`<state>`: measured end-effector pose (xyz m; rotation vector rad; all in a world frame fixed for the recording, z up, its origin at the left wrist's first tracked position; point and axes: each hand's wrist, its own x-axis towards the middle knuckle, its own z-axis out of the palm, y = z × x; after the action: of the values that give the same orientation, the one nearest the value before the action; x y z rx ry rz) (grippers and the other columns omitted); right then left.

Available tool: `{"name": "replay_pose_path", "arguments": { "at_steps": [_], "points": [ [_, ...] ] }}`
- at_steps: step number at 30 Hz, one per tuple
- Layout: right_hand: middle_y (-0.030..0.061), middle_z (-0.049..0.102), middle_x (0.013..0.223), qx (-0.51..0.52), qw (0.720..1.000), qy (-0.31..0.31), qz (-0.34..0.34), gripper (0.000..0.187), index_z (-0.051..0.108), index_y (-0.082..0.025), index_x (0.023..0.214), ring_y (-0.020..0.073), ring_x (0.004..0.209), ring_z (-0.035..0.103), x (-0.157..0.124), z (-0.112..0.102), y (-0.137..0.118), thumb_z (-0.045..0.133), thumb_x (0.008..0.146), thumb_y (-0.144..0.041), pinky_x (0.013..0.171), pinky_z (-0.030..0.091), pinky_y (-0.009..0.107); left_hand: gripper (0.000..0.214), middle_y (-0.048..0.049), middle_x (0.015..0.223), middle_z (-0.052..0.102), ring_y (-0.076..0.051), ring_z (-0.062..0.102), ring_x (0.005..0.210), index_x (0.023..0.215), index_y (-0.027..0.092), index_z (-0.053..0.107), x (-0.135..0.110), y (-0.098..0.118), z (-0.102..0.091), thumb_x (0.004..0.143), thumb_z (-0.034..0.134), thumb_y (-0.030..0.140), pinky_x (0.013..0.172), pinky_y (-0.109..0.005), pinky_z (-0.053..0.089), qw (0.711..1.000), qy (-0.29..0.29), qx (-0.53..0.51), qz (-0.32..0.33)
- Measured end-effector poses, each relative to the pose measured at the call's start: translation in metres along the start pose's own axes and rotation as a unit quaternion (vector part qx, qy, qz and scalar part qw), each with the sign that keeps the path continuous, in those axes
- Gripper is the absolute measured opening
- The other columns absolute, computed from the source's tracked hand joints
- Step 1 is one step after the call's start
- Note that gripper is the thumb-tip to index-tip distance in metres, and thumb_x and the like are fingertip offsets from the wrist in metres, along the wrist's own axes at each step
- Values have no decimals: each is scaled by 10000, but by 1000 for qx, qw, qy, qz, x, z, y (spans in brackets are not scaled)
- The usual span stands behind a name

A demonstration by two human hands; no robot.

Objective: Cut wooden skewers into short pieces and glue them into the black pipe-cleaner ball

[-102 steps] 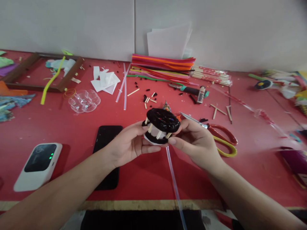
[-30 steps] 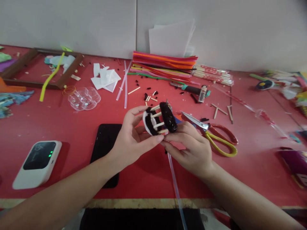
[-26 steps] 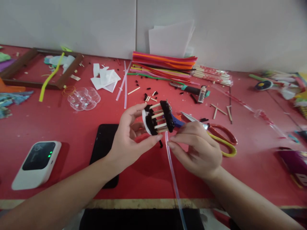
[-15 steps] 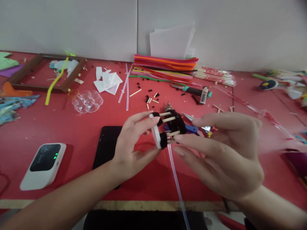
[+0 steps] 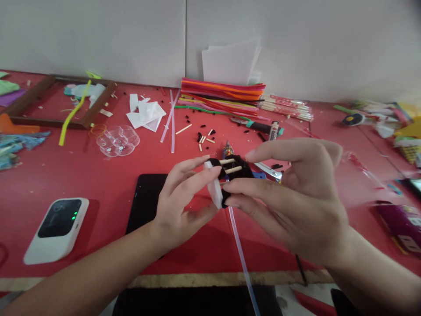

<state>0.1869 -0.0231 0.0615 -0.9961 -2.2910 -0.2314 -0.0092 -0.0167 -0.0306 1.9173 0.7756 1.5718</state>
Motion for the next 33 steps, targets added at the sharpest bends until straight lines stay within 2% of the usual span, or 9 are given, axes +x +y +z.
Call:
{"name": "replay_pose_path", "arguments": {
  "at_steps": [5, 13, 20, 25, 29, 33],
  "points": [
    [55, 540, 1156, 21, 999, -24, 7, 102, 696, -298, 969, 268, 1069, 527, 1, -2, -1, 712, 869, -288, 937, 390, 471, 701, -106, 1349, 541, -238, 624, 1147, 1398, 312, 543, 1, 1, 1, 769, 786, 119, 955, -381, 596, 999, 11, 0, 33],
    [38, 516, 1120, 22, 998, -50, 18, 53, 653, -271, 941, 239, 1053, 512, 2, -4, -8, 655, 908, -229, 949, 366, 435, 632, -127, 1337, 556, -234, 637, 1135, 1366, 244, 573, 5, 3, 0, 783, 770, 98, 938, -366, 610, 997, 14, 28, 74],
    [44, 516, 1172, -16, 999, -25, 15, 162, 673, -280, 1013, 258, 1106, 496, -3, -7, -12, 713, 867, -224, 917, 393, 419, 707, -99, 1411, 497, -229, 618, 1134, 1400, 323, 532, 5, 3, -2, 784, 750, 55, 912, -383, 622, 996, 11, 19, 84],
    [40, 513, 1171, -20, 999, -26, 4, 100, 674, -283, 975, 253, 1081, 485, -5, -6, -11, 698, 880, -260, 909, 424, 409, 716, -104, 1432, 490, -282, 593, 1197, 1394, 293, 547, 4, 3, -4, 764, 737, 14, 922, -429, 609, 995, 4, 16, 102],
    [48, 509, 1169, -22, 999, -22, -13, 89, 648, -255, 962, 262, 1086, 462, -7, -5, -11, 688, 885, -274, 908, 442, 417, 702, -79, 1473, 474, -285, 594, 1189, 1398, 338, 537, 1, 3, -4, 789, 723, 42, 903, -440, 609, 995, -1, 33, 91],
    [47, 534, 1185, 11, 999, -33, 35, 100, 638, -272, 983, 281, 1096, 451, -10, -6, -16, 672, 889, -282, 901, 449, 434, 733, -72, 1486, 464, -273, 608, 1157, 1414, 363, 514, 0, 3, -5, 787, 737, 58, 886, -432, 618, 994, -8, 48, 100]
  ]
}}
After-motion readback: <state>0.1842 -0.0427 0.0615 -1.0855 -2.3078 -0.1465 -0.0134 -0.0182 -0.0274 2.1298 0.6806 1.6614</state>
